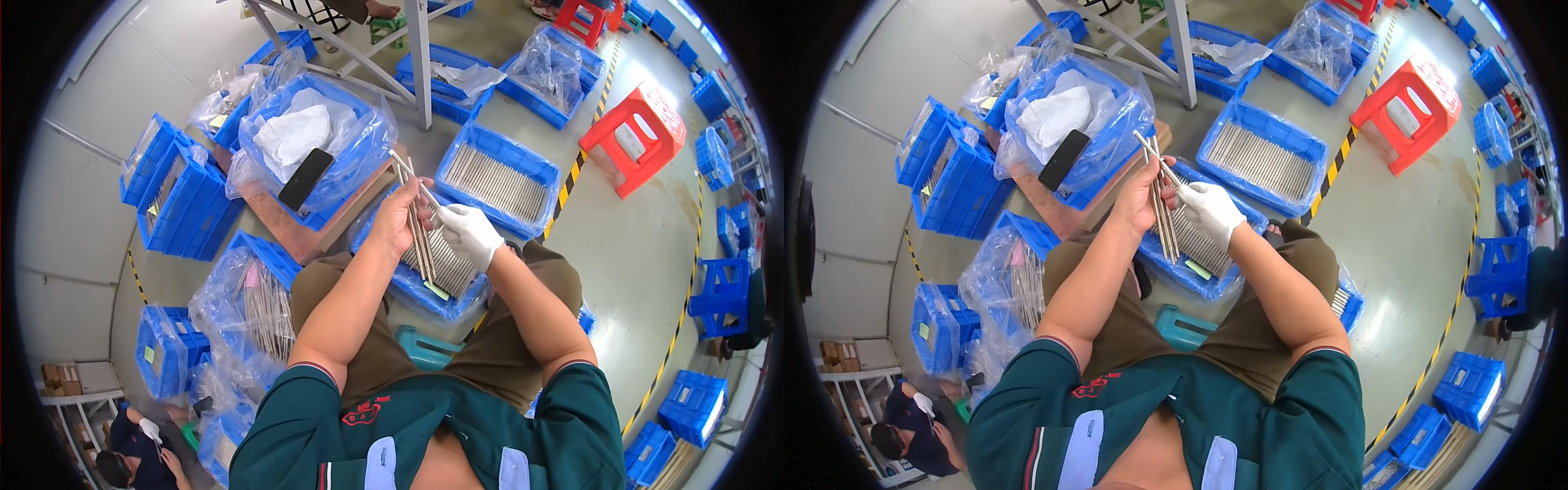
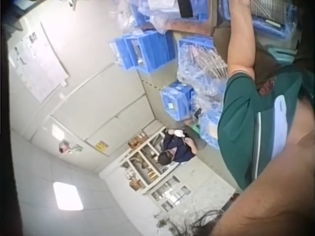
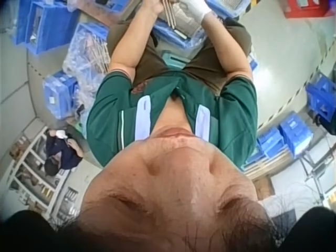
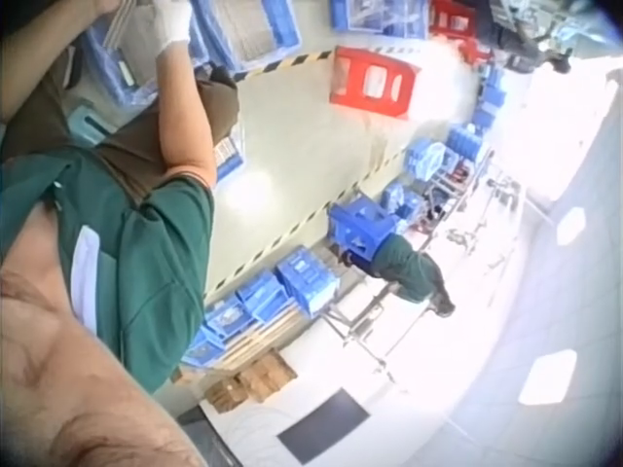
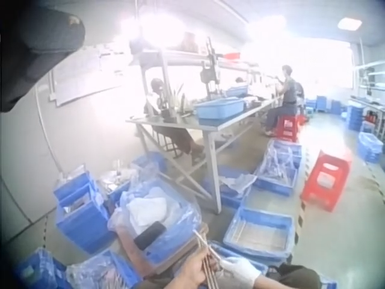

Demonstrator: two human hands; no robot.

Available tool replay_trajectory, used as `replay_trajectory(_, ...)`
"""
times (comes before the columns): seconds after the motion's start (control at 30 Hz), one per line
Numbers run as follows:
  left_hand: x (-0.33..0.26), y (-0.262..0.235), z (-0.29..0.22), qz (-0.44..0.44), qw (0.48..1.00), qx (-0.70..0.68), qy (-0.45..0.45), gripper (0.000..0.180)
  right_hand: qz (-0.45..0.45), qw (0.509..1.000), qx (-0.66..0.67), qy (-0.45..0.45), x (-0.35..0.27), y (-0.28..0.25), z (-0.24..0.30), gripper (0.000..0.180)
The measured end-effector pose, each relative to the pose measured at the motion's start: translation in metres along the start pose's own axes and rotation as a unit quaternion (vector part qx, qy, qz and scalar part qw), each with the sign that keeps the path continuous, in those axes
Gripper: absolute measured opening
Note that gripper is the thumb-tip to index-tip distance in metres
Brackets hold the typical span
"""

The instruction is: Picking up, inspecting, and organizing thin metal tubes from a bulk container into structured bins.

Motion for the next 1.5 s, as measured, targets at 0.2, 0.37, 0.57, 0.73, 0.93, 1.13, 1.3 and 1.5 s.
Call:
replay_trajectory(0.2, -0.002, 0.009, 0.007, 0.01, 1.0, 0.017, -0.001, 0.025, 0.005, 0.999, 0.043, -0.029, 0.006, 0.008, 0.003, 0.025)
replay_trajectory(0.37, -0.002, 0.005, 0.008, 0.004, 0.999, 0.032, -0.004, 0.024, 0.032, 0.996, 0.076, 0.028, 0.013, 0.001, -0.009, 0.029)
replay_trajectory(0.57, -0.001, 0.008, 0.008, 0.005, 0.999, 0.025, 0.027, 0.023, -0.137, 0.972, -0.138, -0.135, 0.031, -0.011, -0.008, 0.027)
replay_trajectory(0.73, -0.006, 0.004, 0.005, 0.047, 0.998, 0.041, 0.024, 0.029, 0.062, 0.989, 0.134, 0.025, 0.016, 0.011, -0.014, 0.024)
replay_trajectory(0.93, -0.009, 0.015, 0.001, 0.067, 0.998, -0.002, 0.014, 0.026, -0.035, 0.991, 0.064, -0.109, 0.016, 0.013, 0.003, 0.027)
replay_trajectory(1.13, -0.01, 0.011, -0.008, 0.022, 0.997, 0.053, 0.052, 0.024, -0.032, 0.997, -0.008, -0.076, 0.025, -0.002, -0.013, 0.028)
replay_trajectory(1.3, -0.016, 0.024, -0.006, 0.078, 0.997, -0.018, -0.011, 0.037, 0.026, 0.994, 0.058, -0.093, 0.016, 0.007, -0.005, 0.026)
replay_trajectory(1.5, -0.013, 0.023, -0.007, 0.068, 0.996, 0.011, 0.048, 0.036, 0.0, 0.996, 0.0, -0.086, 0.015, 0.006, -0.003, 0.027)
Point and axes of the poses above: each hand's wrist, its own x-axis towards the middle knuckle, its own y-axis out of the palm, z = x × y, the point moved 6 cm from there along x, towards the middle knuckle, and after that the axes turned 7 degrees about z, right-handed, at the moved point
